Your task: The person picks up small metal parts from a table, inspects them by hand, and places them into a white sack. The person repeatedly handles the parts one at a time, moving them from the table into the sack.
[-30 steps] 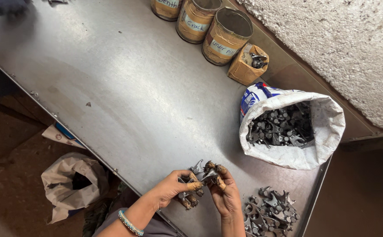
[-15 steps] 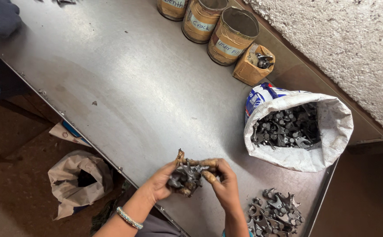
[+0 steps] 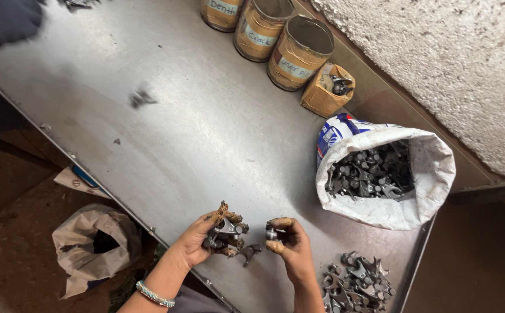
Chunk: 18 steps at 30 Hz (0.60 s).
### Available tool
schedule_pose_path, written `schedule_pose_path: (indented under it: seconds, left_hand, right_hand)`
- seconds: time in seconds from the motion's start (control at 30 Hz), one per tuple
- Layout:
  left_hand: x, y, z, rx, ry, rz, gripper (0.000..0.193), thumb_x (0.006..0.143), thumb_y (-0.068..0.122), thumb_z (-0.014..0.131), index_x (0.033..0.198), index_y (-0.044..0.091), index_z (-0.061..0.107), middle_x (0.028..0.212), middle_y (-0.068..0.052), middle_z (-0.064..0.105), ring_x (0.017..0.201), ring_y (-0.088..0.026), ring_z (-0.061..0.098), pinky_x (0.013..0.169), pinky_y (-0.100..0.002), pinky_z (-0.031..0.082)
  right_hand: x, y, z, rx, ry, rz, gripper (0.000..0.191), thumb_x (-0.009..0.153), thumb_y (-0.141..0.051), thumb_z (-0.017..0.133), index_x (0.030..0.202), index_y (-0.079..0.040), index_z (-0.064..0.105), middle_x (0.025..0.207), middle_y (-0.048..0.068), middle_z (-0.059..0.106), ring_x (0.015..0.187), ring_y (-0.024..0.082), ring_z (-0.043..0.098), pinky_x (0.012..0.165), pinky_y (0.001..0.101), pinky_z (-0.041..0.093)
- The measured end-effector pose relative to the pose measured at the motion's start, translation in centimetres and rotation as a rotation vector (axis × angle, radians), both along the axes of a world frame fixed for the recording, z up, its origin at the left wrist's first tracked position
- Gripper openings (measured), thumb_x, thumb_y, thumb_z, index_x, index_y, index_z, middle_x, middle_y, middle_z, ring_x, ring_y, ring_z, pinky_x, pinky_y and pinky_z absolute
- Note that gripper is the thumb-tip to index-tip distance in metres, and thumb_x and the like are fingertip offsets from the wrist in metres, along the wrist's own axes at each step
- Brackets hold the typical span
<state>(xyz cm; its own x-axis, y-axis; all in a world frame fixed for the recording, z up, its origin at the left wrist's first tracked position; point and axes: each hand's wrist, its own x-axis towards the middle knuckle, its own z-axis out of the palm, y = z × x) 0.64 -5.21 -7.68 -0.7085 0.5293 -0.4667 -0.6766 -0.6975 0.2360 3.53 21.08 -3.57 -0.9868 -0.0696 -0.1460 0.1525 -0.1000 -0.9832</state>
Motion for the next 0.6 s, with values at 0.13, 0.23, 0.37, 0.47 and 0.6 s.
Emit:
schedule_pose_path:
  seconds: [0.13, 0.23, 0.37, 0.47, 0.6]
  left_hand:
    - [0.2, 0.8, 0.9, 0.029, 0.076, -0.091, 0.044, 0.094, 0.032, 0.066, 0.12, -0.003, 0.068, 0.105, -0.02, 0.077, 0.086, -0.028, 0.078, 0.062, -0.041, 0.066]
    - [0.4, 1.6, 1.6, -0.001, 0.061, -0.138, 0.044, 0.095, 0.03, 0.065, 0.123, -0.004, 0.068, 0.106, -0.021, 0.077, 0.085, -0.027, 0.078, 0.067, -0.039, 0.068]
    - [1.2, 2.7, 1.6, 0.039, 0.093, -0.193, 0.044, 0.096, 0.031, 0.065, 0.126, -0.001, 0.068, 0.105, -0.019, 0.077, 0.079, -0.025, 0.077, 0.066, -0.037, 0.067]
    - [1.7, 3.3, 1.1, 0.101, 0.095, -0.203, 0.044, 0.097, 0.032, 0.065, 0.128, 0.0, 0.067, 0.105, -0.017, 0.076, 0.076, -0.024, 0.076, 0.064, -0.039, 0.067]
    - [2.0, 3.6, 0.6, 0.097, 0.065, -0.223, 0.043, 0.1, 0.032, 0.065, 0.129, 0.0, 0.063, 0.101, -0.018, 0.074, 0.075, -0.025, 0.077, 0.058, -0.044, 0.066]
  right_hand:
    - [1.1, 2.4, -1.4, -0.372, -0.221, -0.171, 0.055, 0.071, 0.011, 0.077, 0.123, -0.005, 0.067, 0.11, 0.006, 0.067, 0.094, 0.016, 0.065, 0.087, 0.0326, 0.053]
    - [1.7, 2.9, -2.4, -0.645, -0.316, -0.232, 0.058, 0.075, 0.004, 0.084, 0.128, -0.007, 0.065, 0.107, 0.009, 0.069, 0.072, 0.01, 0.054, 0.087, 0.0441, 0.058]
    - [2.1, 2.8, -3.5, -0.694, -0.293, -0.229, 0.06, 0.067, -0.005, 0.087, 0.122, -0.01, 0.064, 0.107, 0.006, 0.072, 0.096, 0.022, 0.071, 0.083, 0.0416, 0.059]
    - [2.0, 2.4, -4.1, -0.687, -0.291, -0.2, 0.054, 0.072, -0.013, 0.087, 0.121, -0.011, 0.064, 0.105, 0.005, 0.071, 0.093, 0.022, 0.07, 0.081, 0.0403, 0.058]
    - [1.8, 2.1, -4.5, -0.553, -0.373, -0.244, 0.045, 0.075, -0.02, 0.085, 0.113, -0.013, 0.062, 0.097, 0.005, 0.072, 0.086, 0.021, 0.069, 0.078, 0.0381, 0.059]
